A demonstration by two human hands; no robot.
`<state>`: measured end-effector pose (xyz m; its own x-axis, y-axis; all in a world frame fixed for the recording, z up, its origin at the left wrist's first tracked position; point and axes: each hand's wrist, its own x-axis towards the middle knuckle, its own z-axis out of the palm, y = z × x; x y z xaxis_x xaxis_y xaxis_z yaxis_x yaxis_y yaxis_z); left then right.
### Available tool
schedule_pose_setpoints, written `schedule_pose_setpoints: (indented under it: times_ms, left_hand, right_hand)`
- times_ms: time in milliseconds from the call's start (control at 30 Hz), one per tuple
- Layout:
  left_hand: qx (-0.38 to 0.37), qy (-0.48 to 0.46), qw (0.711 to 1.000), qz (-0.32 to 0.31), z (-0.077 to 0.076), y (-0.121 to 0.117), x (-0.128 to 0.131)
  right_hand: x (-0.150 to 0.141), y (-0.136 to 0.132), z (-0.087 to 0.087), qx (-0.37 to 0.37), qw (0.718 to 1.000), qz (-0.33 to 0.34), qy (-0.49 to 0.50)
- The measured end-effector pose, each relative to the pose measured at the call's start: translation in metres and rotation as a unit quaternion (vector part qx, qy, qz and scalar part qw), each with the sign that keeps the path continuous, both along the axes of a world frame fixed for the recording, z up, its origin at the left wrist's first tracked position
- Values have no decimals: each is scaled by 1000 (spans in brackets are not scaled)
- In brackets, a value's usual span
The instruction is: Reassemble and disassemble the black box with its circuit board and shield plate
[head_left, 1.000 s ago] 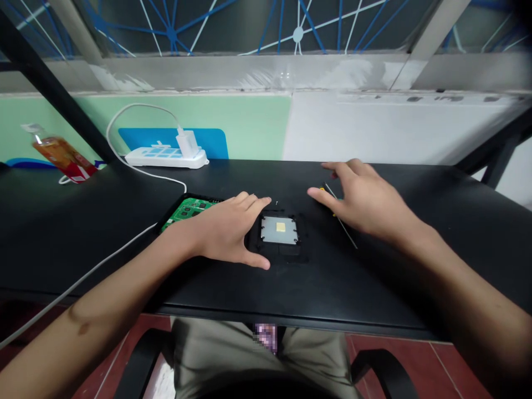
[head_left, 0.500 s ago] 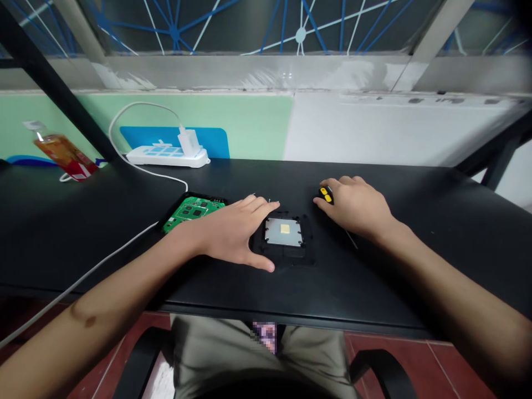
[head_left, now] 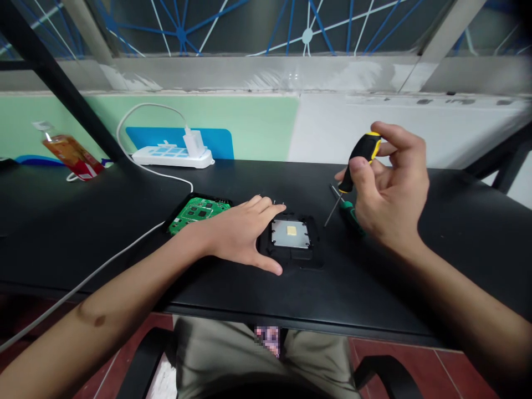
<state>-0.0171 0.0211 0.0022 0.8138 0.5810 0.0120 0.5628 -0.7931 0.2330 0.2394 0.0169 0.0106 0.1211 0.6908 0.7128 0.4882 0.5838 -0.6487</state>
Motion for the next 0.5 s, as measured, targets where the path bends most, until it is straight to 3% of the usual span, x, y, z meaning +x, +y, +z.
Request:
schedule_pose_setpoints:
  times_ms: [167,333,500]
  left_hand:
    - [-9,-4,1000,-3,0,-1,1]
    - [-15,4,1000,3,1,-2,3]
    - [-14,-5,1000,1,0,-2,3]
  right_hand:
    - [-11,-1,-5,36,999,26,31]
    - [-13,-1,-6,-2,1000,18,0]
    - [-15,1,-6,54,996,62,35]
